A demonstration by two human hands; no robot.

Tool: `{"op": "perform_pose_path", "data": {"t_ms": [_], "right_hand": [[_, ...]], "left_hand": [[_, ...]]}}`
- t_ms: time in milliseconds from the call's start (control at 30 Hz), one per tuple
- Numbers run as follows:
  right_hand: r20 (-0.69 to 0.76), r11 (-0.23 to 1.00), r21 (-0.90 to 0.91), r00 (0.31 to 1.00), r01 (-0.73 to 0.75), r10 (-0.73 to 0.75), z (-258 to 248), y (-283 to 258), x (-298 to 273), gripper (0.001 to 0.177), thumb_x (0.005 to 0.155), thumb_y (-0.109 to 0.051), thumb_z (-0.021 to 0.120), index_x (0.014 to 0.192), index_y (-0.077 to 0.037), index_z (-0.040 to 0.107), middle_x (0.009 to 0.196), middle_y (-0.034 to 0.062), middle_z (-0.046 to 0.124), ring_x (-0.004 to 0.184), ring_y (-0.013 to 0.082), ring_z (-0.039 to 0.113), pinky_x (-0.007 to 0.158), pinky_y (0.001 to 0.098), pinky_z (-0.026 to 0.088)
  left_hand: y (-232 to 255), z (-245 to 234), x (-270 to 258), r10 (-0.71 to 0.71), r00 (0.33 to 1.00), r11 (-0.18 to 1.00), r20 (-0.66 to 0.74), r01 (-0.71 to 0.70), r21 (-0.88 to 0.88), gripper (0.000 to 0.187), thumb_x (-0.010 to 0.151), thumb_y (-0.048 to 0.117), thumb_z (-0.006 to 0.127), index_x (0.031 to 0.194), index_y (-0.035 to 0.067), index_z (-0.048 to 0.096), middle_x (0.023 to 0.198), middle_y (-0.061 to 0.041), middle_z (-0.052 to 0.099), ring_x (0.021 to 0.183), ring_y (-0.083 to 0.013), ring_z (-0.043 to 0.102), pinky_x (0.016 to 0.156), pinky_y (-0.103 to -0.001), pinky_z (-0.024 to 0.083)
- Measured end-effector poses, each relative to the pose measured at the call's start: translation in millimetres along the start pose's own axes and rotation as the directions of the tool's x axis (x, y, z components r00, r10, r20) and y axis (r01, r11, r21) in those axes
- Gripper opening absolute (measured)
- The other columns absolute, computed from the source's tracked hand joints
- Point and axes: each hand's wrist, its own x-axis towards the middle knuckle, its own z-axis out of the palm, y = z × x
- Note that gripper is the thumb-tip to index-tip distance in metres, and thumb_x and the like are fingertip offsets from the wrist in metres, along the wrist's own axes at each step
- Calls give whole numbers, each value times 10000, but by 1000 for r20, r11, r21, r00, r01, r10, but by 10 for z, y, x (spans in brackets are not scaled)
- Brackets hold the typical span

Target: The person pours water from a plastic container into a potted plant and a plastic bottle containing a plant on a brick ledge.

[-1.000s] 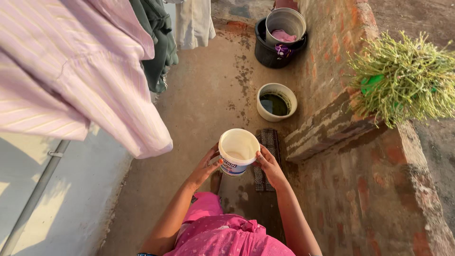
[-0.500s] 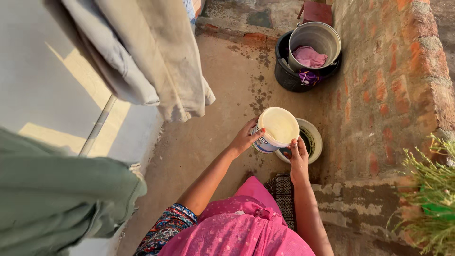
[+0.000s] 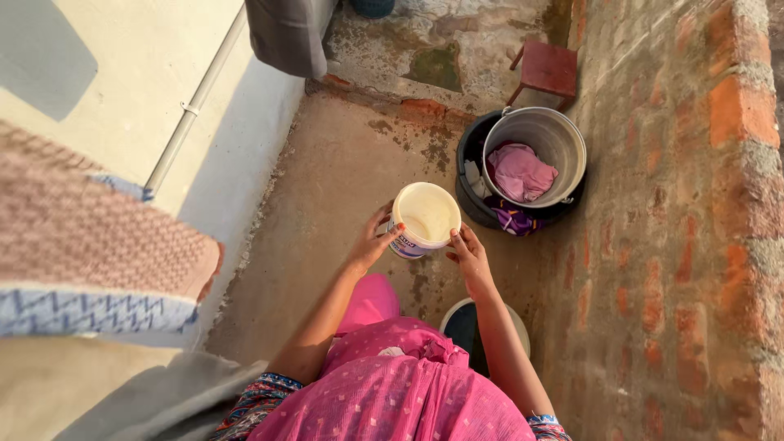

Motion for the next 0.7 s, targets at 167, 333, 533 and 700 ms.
{"op": "perform_pose_path", "data": {"t_ms": [167, 333, 533, 700], "right_hand": [[36, 994, -107, 999, -11, 15, -66, -507, 1799, 557, 990, -441, 627, 1442, -117, 591, 1096, -27, 639, 955, 76, 562, 851, 276, 494], [93, 999, -26, 996, 20, -18, -168, -1099, 3440, 509, 1054, -398, 593, 1425, -51, 614, 921, -57, 600, 780, 56, 521, 722, 241, 479], [95, 994, 104, 995, 27, -36, -267, -1832, 5144, 515, 1051, -353, 594, 1451, -32, 556, 908, 7, 646, 791, 91, 665, 727, 260, 574], [117, 987, 153, 991, 53, -72, -8, -2158, 6696, 567, 1026, -270, 637, 1506, -26, 459, 970, 42, 665, 822, 120, 686, 733, 283, 599]], "left_hand": [[-42, -209, 1629, -11, 996, 994, -85, 2, -106, 831, 849, 517, 780, 1515, 120, 481, 1482, -168, 569, 1362, -308, 536, 1100, -475, 479], [442, -284, 3288, -72, 987, 997, -145, 77, 30, 825, 827, 515, 775, 1497, 115, 507, 1385, -140, 536, 1319, -273, 517, 1056, -458, 489], [858, -416, 5253, 30, 972, 982, -234, 15, 189, 793, 844, 517, 795, 1450, 65, 556, 1257, -116, 538, 1187, -226, 568, 925, -388, 556], [924, -652, 6818, 30, 919, 986, -393, 38, 163, 493, 951, 367, 765, 1316, 50, 668, 1117, -96, 580, 936, -163, 601, 780, -335, 555]]}}
